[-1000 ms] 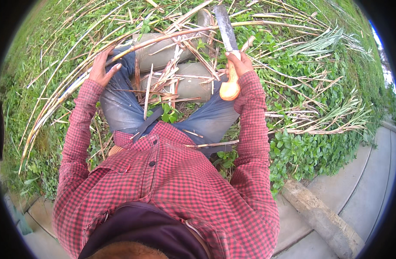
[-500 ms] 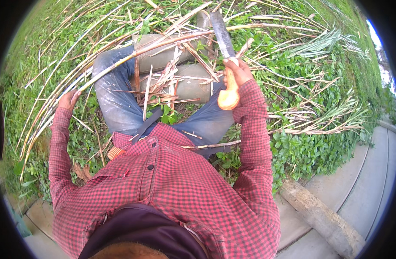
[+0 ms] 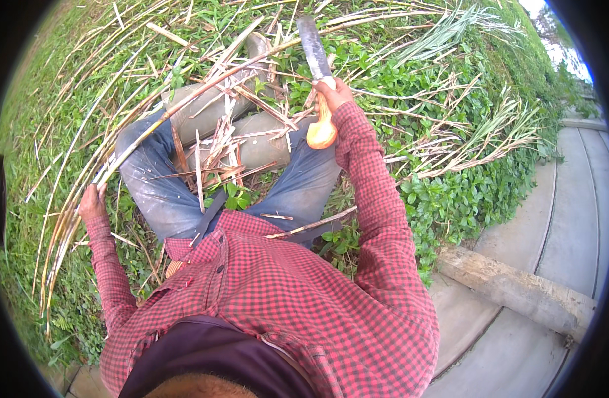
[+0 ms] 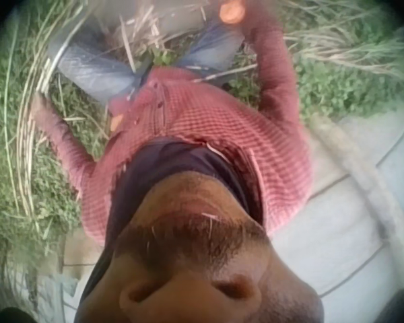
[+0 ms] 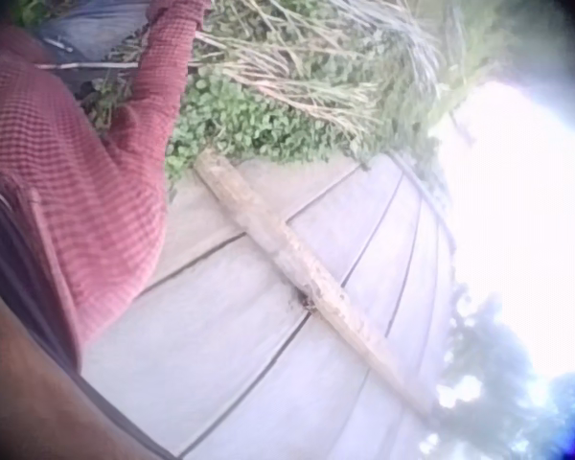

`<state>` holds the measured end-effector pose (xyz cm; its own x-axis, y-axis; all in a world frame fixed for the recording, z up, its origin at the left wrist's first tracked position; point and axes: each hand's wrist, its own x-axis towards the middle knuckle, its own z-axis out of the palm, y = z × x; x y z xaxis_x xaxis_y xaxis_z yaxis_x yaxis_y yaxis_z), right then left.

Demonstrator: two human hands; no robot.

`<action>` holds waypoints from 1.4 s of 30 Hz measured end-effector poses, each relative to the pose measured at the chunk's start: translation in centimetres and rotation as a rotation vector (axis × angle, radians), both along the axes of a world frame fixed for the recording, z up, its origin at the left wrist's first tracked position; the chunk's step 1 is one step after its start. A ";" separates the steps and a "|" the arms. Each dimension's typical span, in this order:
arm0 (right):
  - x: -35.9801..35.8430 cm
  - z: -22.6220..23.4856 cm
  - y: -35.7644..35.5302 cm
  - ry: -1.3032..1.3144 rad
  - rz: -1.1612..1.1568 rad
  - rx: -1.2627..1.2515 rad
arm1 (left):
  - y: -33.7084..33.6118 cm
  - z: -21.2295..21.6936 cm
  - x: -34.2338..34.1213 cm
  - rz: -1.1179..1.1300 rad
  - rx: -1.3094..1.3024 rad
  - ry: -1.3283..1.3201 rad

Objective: The person sits on the ground and uses a knife to cut long, thin sticks into smaller pieces. They hold the sticks with one hand and repeatedly slice them with the knife, dropping the cut pieces onto the ground.

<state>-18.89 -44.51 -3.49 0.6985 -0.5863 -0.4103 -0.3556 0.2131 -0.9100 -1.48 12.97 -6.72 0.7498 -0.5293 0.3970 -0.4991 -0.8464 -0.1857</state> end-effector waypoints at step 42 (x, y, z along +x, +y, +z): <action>-3.4 1.8 -1.8 -0.340 -0.325 0.150 | -13.8 3.3 -3.7 0.073 -0.268 0.099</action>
